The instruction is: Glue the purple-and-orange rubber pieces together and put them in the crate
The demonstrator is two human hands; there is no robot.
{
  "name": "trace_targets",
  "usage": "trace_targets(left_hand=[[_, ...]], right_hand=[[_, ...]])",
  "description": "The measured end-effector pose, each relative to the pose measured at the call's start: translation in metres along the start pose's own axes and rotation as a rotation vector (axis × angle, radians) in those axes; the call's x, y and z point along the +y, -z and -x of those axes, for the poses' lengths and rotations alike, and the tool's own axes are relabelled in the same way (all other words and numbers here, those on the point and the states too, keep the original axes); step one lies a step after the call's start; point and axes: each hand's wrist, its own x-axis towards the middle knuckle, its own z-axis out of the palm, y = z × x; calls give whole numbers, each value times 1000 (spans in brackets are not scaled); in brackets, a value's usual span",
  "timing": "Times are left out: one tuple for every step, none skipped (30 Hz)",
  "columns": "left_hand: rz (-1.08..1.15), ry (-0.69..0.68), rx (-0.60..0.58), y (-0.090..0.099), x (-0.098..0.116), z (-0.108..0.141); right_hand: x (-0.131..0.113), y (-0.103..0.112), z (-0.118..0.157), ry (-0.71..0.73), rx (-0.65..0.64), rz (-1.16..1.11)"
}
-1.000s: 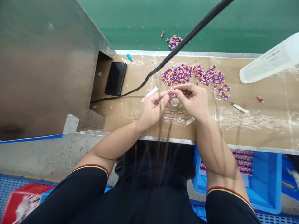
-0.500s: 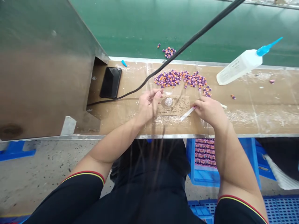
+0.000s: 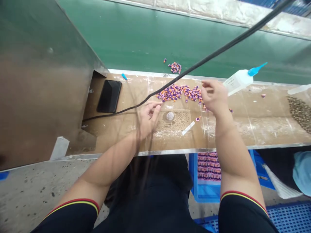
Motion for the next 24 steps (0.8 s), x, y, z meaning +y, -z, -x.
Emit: trace_targets(left_hand=[[-45,-54,16,1,-3,-2],[-90,-109,32,1,-7,-3],[-137,-160,47,2,-11,-4],[-187,-204,54,2,-15,-5],[-237,-235,52,2,-18,-6],[-283,-256,43,1,-22,-7],[-322,-279,30,1,-24,-7],[-352,-305,21,1,-25,-6],[-373,-334,19,1,-26,-6],[-389,-361,18,1,-25,-5],[-401,-383,12,2,-24,-5],[-409,-397,3,3,-22,-5],[-412,-399,-10,4,-21,-6],[-412,-396,-23,5,-19,-7],[-406,-397,-34,6,-17,-8],[-391,-405,-34,7,-16,-8],[-369,-412,-26,7,-16,-9],[-346,-418,-21,6,-17,-10],[-325,-419,-21,4,-18,-10],[-311,-412,-21,3,-19,-10],[-304,-395,-25,1,-21,-9],[-305,-373,-31,0,-23,-9],[-306,-348,-37,-2,-24,-9],[-304,-328,-39,-3,-26,-8]], right_hand=[[2,-19,-22,-19,1,-5],[3,-40,-45,-29,-27,3],[4,-62,-67,-33,-81,30],[4,-83,-87,-41,-139,72],[3,-104,-105,-61,-195,111],[0,-123,-121,-88,-249,143],[-3,-140,-134,-116,-297,169],[-7,-155,-146,-139,-342,189],[-12,-167,-156,-151,-383,203],[-16,-177,-164,-152,-418,213],[-19,-185,-171,-142,-446,218],[-21,-191,-177,-123,-469,220],[-22,-194,-183,-100,-483,214],[-20,-196,-187,-71,-489,202],[-16,-195,-190,-39,-488,184],[-11,-193,-191,-5,-483,167],[-6,-189,-191,25,-473,154],[0,-183,-190,46,-460,149],[6,-176,-186,52,-446,158],[11,-169,-182,43,-432,180],[14,-161,-177,18,-416,210],[16,-154,-171,-15,-400,243],[16,-147,-165,-48,-386,272],[15,-142,-159,-76,-377,292]])
